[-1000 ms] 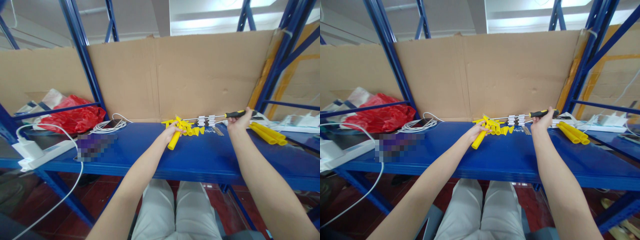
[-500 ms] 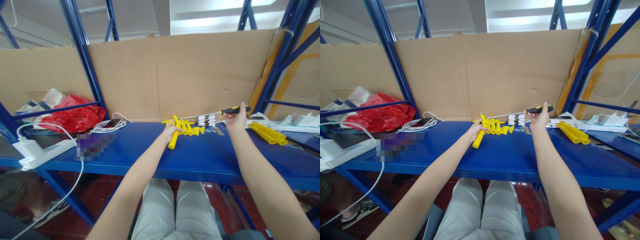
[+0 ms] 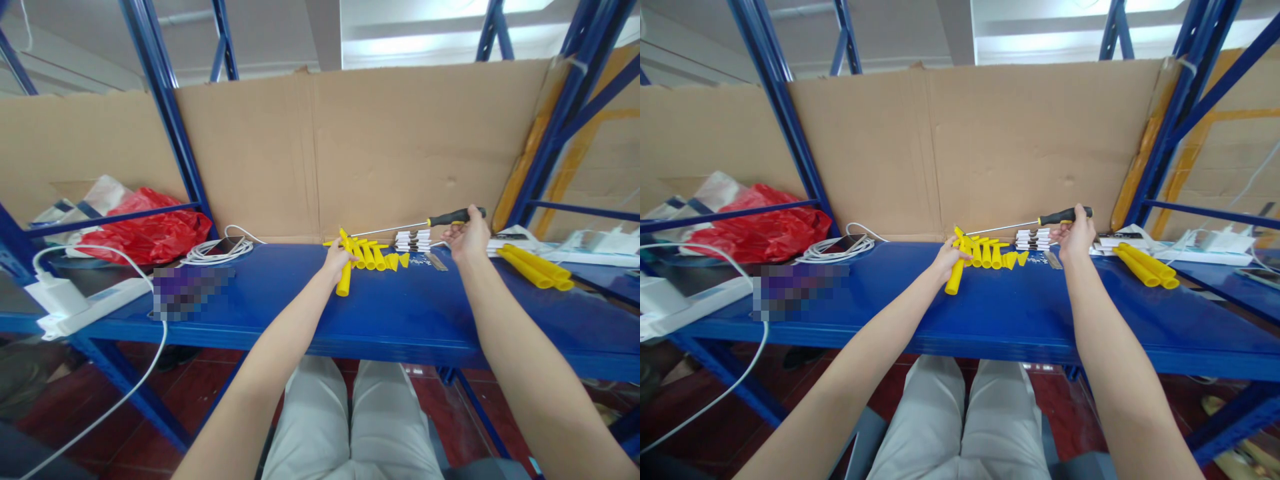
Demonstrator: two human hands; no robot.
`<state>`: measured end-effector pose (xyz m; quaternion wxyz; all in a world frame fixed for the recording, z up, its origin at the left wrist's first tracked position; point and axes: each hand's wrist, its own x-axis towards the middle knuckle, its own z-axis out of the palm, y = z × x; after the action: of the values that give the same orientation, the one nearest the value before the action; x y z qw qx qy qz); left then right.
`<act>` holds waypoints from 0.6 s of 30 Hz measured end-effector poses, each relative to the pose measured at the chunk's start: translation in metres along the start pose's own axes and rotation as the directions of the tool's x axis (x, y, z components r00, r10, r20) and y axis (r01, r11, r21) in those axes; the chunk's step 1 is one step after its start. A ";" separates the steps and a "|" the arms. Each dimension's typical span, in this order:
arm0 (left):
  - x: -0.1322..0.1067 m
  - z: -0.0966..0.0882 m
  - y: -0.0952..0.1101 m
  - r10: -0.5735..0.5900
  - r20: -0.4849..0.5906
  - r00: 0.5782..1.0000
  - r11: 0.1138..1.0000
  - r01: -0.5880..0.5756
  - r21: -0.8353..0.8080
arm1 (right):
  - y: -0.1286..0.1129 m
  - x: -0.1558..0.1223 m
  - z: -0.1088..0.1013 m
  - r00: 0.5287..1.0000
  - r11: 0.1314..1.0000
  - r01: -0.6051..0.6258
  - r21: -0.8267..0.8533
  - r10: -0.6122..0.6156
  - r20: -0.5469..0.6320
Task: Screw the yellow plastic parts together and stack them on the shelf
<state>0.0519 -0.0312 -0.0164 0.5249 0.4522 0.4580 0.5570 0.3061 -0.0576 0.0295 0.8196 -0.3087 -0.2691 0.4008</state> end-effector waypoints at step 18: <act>0.000 -0.002 -0.001 0.056 -0.124 0.991 0.996 -0.047 0.082 | -0.010 -0.020 0.010 0.984 0.969 -0.009 -0.248 -0.036 -0.177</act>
<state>0.0504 -0.0314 -0.0180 0.4621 0.4483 0.5000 0.5792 0.2932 -0.0755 0.0395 0.7983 -0.4417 -0.2438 0.3288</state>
